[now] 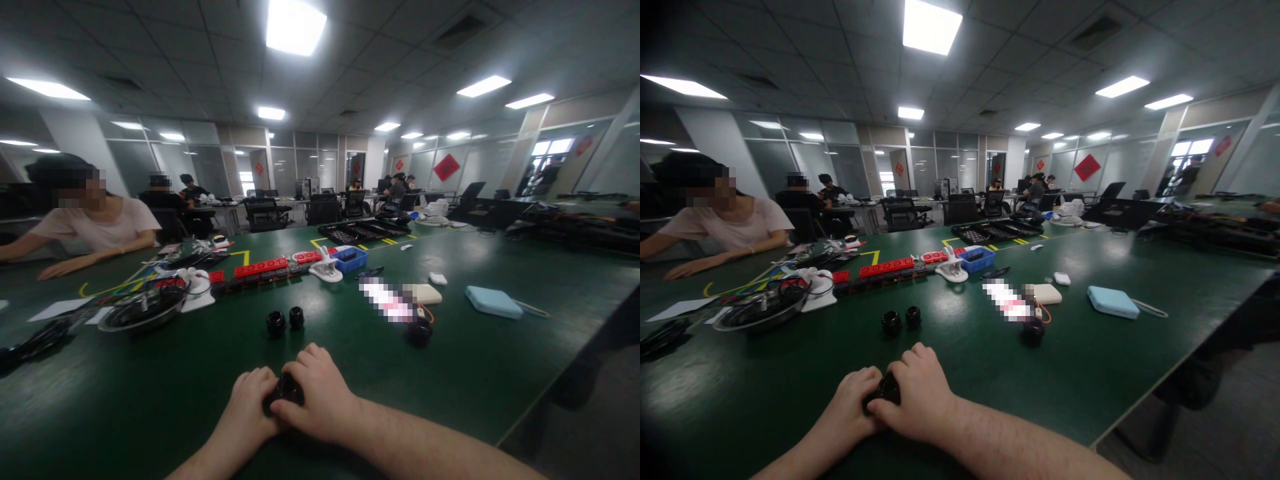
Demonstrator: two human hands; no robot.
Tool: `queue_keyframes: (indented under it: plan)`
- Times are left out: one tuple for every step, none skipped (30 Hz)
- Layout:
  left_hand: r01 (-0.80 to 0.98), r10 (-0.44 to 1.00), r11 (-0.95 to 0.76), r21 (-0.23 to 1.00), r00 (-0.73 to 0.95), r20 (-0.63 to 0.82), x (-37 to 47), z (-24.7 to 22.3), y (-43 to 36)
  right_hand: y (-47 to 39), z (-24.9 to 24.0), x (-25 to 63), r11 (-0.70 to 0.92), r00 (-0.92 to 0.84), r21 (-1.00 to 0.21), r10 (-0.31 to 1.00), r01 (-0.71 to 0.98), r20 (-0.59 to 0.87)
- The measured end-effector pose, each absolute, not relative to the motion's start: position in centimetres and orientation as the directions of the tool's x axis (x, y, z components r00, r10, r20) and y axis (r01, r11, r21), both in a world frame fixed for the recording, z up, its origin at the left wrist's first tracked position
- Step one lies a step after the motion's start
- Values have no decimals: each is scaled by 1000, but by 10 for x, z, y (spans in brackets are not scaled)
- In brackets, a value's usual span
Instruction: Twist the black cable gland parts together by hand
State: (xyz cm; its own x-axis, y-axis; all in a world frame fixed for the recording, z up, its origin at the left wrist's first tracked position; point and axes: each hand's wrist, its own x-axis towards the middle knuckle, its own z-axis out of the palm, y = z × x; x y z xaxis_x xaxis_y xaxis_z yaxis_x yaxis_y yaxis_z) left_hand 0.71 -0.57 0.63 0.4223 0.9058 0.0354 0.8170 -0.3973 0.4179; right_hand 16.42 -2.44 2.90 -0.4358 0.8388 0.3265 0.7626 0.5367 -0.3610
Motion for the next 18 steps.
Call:
queue_keyframes:
  plan:
    - [814,907,-393,427,420,34,7,7,-6,-25,29,164,535,-435,-364,840,762,324]
    - [809,906,-394,436,422,35,7,7,-6,-25,30,164,532,-432,-369,842,762,323]
    - [804,904,-397,442,426,36,7,8,-7,-26,30,164,529,-428,-376,844,761,323]
    - [802,903,-397,446,427,36,7,8,-7,-26,30,164,527,-423,-382,846,759,324]
    - [802,904,-397,446,427,37,7,9,-7,-26,30,163,525,-420,-388,847,757,327]
    - [802,903,-397,446,428,35,8,9,-7,-26,29,163,524,-417,-393,847,755,328]
    - [802,902,-397,446,430,31,8,9,-7,-26,29,163,523,-415,-396,848,755,329]
    - [803,902,-396,445,431,25,8,9,-7,-26,28,163,521,-413,-397,849,755,328]
    - [806,902,-395,442,431,20,8,9,-7,-25,28,163,519,-413,-397,850,757,326]
    - [808,902,-396,436,431,21,8,9,-7,-25,27,163,519,-414,-395,851,758,324]
    - [809,902,-399,431,431,26,8,9,-7,-25,27,163,518,-415,-393,851,759,321]
    - [810,901,-402,426,432,30,8,9,-7,-25,27,163,519,-417,-391,851,760,319]
    - [811,902,-404,423,431,35,8,9,-7,-25,27,163,520,-419,-389,850,760,318]
    - [811,902,-405,422,430,37,8,9,-7,-25,27,163,520,-419,-389,850,760,318]
    - [809,901,-405,426,433,35,8,9,-7,-25,27,163,520,-418,-390,851,760,320]
    - [807,901,-403,432,433,32,8,9,-7,-25,27,164,519,-415,-393,851,759,322]
    - [804,900,-402,438,434,28,8,9,-7,-25,28,164,518,-413,-396,851,758,323]
    - [804,901,-399,440,434,25,8,9,-7,-26,28,164,518,-413,-399,851,757,323]
